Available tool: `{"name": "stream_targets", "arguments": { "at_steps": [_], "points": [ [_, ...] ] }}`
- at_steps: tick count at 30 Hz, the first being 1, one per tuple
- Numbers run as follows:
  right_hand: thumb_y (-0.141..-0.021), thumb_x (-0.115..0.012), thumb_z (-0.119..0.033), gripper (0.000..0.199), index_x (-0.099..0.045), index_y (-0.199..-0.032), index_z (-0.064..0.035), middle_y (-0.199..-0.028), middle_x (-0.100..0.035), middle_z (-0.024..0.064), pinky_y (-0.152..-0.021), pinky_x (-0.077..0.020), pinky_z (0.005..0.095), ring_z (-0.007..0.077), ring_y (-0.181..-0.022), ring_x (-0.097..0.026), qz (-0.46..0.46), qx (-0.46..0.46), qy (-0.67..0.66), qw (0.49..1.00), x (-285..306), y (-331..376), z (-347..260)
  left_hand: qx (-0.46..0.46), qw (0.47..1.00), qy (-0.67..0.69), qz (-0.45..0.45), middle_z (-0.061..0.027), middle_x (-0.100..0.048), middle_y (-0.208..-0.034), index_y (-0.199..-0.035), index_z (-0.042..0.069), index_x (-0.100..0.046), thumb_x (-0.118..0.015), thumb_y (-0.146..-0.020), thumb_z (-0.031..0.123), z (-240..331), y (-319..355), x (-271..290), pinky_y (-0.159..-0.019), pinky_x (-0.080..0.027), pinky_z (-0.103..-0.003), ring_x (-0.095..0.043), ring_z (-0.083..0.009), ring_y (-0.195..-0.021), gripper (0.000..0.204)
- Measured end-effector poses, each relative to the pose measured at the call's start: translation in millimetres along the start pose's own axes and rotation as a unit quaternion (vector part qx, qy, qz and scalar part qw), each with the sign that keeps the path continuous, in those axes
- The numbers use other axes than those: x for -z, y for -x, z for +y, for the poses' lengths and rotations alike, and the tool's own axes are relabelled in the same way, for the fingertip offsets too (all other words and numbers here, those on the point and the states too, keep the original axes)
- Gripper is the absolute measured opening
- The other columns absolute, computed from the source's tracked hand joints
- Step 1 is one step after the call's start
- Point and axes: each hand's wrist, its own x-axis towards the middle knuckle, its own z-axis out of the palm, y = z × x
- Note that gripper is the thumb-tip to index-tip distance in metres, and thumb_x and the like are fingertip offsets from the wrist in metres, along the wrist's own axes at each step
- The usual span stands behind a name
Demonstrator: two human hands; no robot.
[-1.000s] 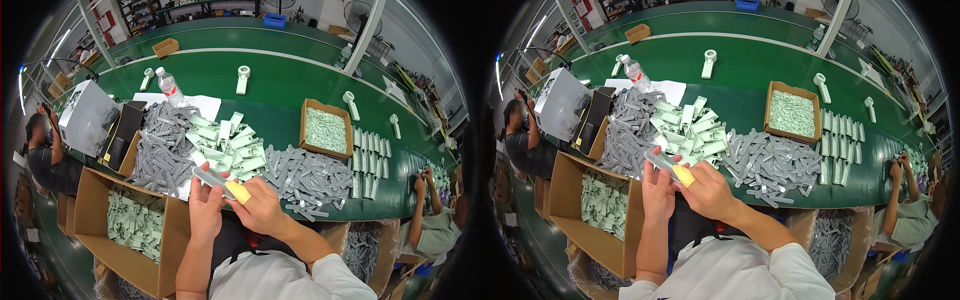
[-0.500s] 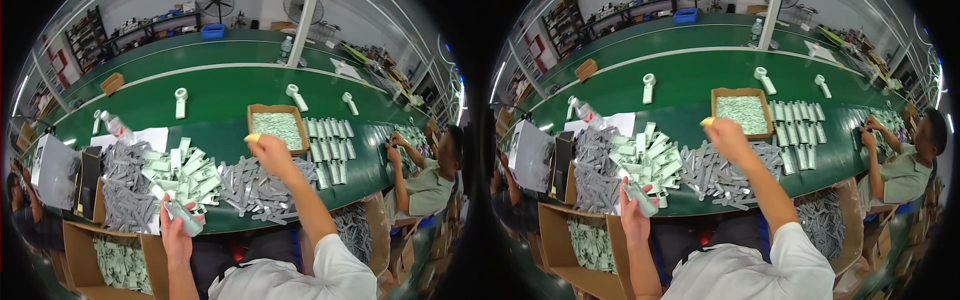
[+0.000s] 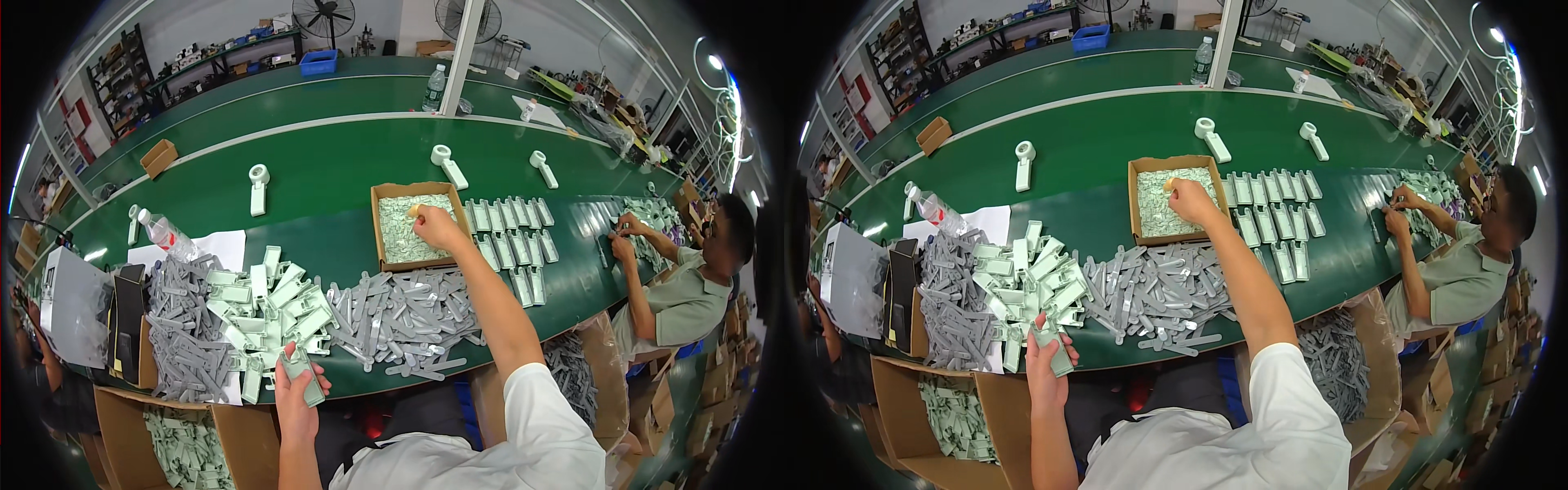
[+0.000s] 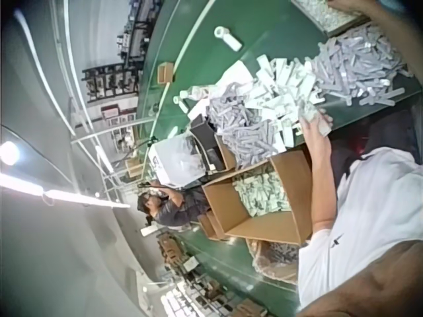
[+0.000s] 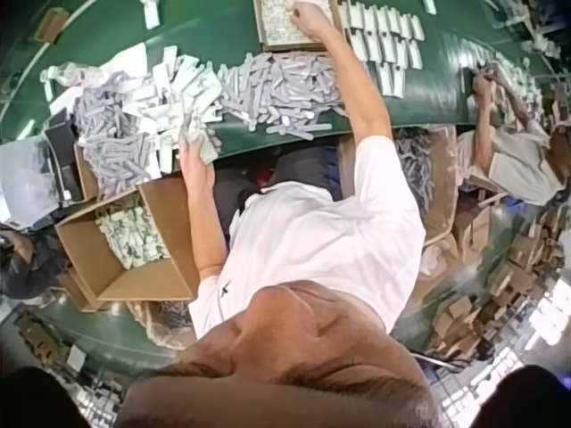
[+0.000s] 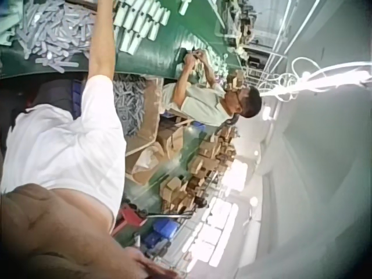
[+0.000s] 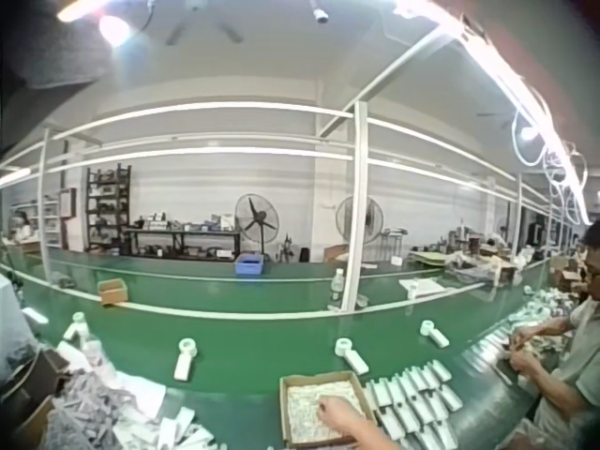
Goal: The person assembles plastic devices by hand, taking small components and inserts from piles and boxes, fitting them into plastic housings, and pressing them into place.
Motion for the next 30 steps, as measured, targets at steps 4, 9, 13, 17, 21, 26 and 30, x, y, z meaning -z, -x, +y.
{"name": "stream_targets", "arguments": {
  "at_steps": [4,9,13,17,21,26,30],
  "points": [
    [-0.078,-0.067,-0.004,0.017,-0.067,-0.094,0.0004,-0.082,-0.069,0.0147,-0.072,-0.0528,0.0350,0.0240,-0.079,-0.068,-0.028,-0.032,-0.038,0.998,20.2,9.2,-8.7,-0.002,1.000,0.006,-0.013,-0.0097,-0.059,-0.094,-0.146,0.008,-0.036,-0.055,-0.090,0.007,-6.7,-0.6,-8.3,-0.064,-0.048,-0.030,-0.059,-0.0181,-0.072,0.059],
    [-0.086,-0.070,-0.005,0.027,-0.066,-0.112,0.0001,-0.091,-0.064,-0.0013,-0.073,-0.0505,0.0225,0.0065,-0.081,-0.061,-0.100,0.012,-0.490,0.866,44.5,58.5,-84.5,-0.038,0.996,0.080,-0.007,-0.0102,-0.060,-0.097,-0.141,0.004,-0.036,-0.064,-0.086,-0.002,-5.5,-10.2,-39.5,-0.067,-0.049,-0.030,-0.061,-0.0179,-0.075,0.061],
    [-0.085,-0.070,-0.001,0.030,-0.066,-0.114,0.0003,-0.091,-0.065,-0.0001,-0.075,-0.0506,0.0225,0.0077,-0.083,-0.061,-0.154,0.085,-0.573,0.800,48.9,120.3,-147.6,-0.075,0.983,0.153,-0.067,-0.0094,-0.060,-0.099,-0.139,0.004,-0.037,-0.068,-0.087,-0.003,15.4,-7.1,-81.7,-0.072,-0.051,-0.030,-0.061,-0.0170,-0.080,0.061],
    [-0.081,-0.071,0.007,0.034,-0.065,-0.114,0.0023,-0.093,-0.066,0.0056,-0.077,-0.0513,0.0269,0.0123,-0.084,-0.063,-0.175,0.140,-0.620,0.752,43.3,146.4,-182.7,-0.087,0.979,0.154,-0.099,-0.0091,-0.060,-0.099,-0.139,0.005,-0.036,-0.068,-0.087,-0.002,26.7,5.7,-76.4,-0.073,-0.051,-0.030,-0.061,-0.0166,-0.081,0.061],
    [-0.082,-0.071,0.008,0.038,-0.064,-0.119,0.0014,-0.097,-0.065,0.0078,-0.077,-0.0521,0.0293,0.0144,-0.084,-0.064,-0.165,0.210,-0.562,0.783,38.2,155.5,-195.2,-0.089,0.981,0.150,-0.091,-0.0087,-0.060,-0.100,-0.139,0.005,-0.036,-0.069,-0.087,-0.001,28.7,16.2,-67.1,-0.072,-0.051,-0.030,-0.061,-0.0165,-0.081,0.062],
    [-0.083,-0.072,0.006,0.040,-0.061,-0.122,0.0010,-0.099,-0.065,0.0087,-0.074,-0.0538,0.0310,0.0146,-0.083,-0.064,-0.084,0.153,-0.555,0.814,20.7,184.5,-214.4,-0.110,0.973,0.195,-0.057,-0.0088,-0.060,-0.100,-0.138,0.005,-0.037,-0.071,-0.086,-0.002,27.4,21.2,-62.1,-0.071,-0.051,-0.030,-0.060,-0.0159,-0.079,0.063],
    [-0.084,-0.071,0.005,0.039,-0.061,-0.121,0.0005,-0.098,-0.065,0.0091,-0.071,-0.0543,0.0304,0.0150,-0.083,-0.064,-0.086,0.081,-0.654,0.747,10.3,192.9,-225.1,-0.141,0.977,0.127,-0.095,-0.0094,-0.060,-0.103,-0.136,0.004,-0.039,-0.064,-0.094,0.009,23.9,18.0,-51.7,-0.073,-0.051,-0.032,-0.060,-0.0167,-0.082,0.049]
  ]
}}
